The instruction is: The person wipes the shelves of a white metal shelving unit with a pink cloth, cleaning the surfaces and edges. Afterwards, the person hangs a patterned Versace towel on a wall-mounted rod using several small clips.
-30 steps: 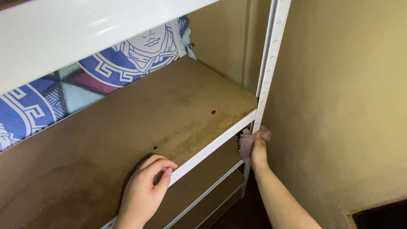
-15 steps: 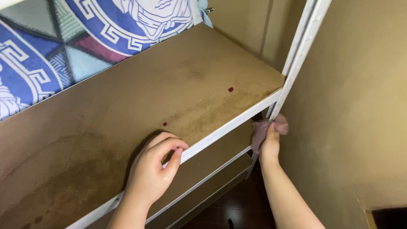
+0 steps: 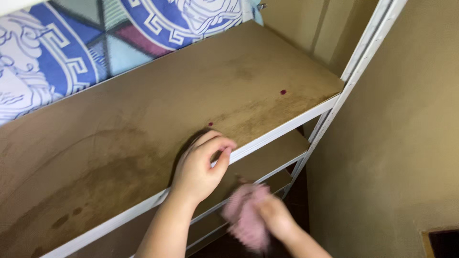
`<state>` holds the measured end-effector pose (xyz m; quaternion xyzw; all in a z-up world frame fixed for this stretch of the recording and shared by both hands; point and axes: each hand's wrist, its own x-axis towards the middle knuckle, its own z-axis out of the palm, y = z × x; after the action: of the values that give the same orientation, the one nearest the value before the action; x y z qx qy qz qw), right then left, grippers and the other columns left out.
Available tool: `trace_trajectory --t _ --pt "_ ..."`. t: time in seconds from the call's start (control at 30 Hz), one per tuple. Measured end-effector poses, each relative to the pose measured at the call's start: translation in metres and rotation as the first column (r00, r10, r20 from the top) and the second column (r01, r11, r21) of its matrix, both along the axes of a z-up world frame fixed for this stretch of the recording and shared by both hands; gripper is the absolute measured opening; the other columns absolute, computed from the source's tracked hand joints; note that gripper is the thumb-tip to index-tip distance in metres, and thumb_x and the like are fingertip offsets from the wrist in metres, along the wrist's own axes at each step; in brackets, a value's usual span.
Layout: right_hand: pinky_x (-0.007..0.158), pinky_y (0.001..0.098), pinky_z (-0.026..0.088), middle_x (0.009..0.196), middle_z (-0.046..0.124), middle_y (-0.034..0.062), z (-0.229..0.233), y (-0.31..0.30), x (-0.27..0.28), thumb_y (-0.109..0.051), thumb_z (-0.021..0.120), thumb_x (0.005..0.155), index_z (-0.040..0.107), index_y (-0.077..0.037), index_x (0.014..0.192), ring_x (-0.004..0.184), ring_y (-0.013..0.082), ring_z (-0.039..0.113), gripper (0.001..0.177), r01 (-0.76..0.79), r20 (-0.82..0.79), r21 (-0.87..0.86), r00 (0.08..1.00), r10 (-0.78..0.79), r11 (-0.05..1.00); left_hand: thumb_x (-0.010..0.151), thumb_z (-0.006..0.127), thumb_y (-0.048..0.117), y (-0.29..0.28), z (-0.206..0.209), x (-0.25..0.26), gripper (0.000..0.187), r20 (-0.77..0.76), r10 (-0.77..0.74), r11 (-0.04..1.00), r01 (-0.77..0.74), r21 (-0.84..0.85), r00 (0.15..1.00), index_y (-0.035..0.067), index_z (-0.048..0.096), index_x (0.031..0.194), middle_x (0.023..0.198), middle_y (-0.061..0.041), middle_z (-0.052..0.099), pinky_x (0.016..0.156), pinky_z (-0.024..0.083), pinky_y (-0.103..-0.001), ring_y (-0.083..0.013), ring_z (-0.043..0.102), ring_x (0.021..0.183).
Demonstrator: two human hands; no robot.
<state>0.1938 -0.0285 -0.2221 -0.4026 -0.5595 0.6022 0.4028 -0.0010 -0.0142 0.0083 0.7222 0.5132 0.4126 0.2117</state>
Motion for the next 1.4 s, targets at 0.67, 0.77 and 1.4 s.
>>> trace_trajectory --t 0.67,0.77,1.4 --pt "0.124 0.0321 0.029 0.159 0.022 0.0020 0.098 -0.048 -0.189 0.001 0.042 0.107 -0.012 -0.007 0.171 0.136 0.0142 0.032 0.084 0.424 -0.233 0.632 0.902 -0.363 0.648 0.101 0.050 0.020 -0.268 -0.244 -0.222 0.028 0.434 0.344 0.771 0.013 -0.636 0.833 0.010 0.070 0.118 0.088 -0.006 0.074 0.070 0.053 -0.026 -0.0121 0.070 0.075" --pt "0.124 0.0385 0.028 0.171 0.008 0.0077 0.088 -0.120 -0.254 -0.003 0.043 0.105 -0.012 -0.005 0.164 0.151 0.0218 0.024 0.080 0.193 -0.328 0.479 0.944 -0.029 0.856 0.101 0.051 0.021 -0.294 -0.242 -0.260 0.028 0.453 0.338 0.782 0.022 -0.623 0.825 0.010 0.070 0.118 0.089 -0.005 0.073 0.070 0.053 -0.026 -0.0117 0.069 0.075" --pt "0.118 0.0377 0.037 0.114 0.024 0.0136 0.100 -0.162 -0.364 -0.041 0.032 0.119 0.032 0.007 0.134 0.117 0.0288 0.034 0.050 0.387 -0.625 0.101 0.741 -0.244 0.917 0.101 0.051 0.024 -0.456 -0.270 -0.419 0.027 0.447 0.511 0.669 -0.013 -0.743 0.734 0.010 0.071 0.112 0.089 -0.004 0.073 0.070 0.053 -0.028 -0.0130 0.070 0.077"
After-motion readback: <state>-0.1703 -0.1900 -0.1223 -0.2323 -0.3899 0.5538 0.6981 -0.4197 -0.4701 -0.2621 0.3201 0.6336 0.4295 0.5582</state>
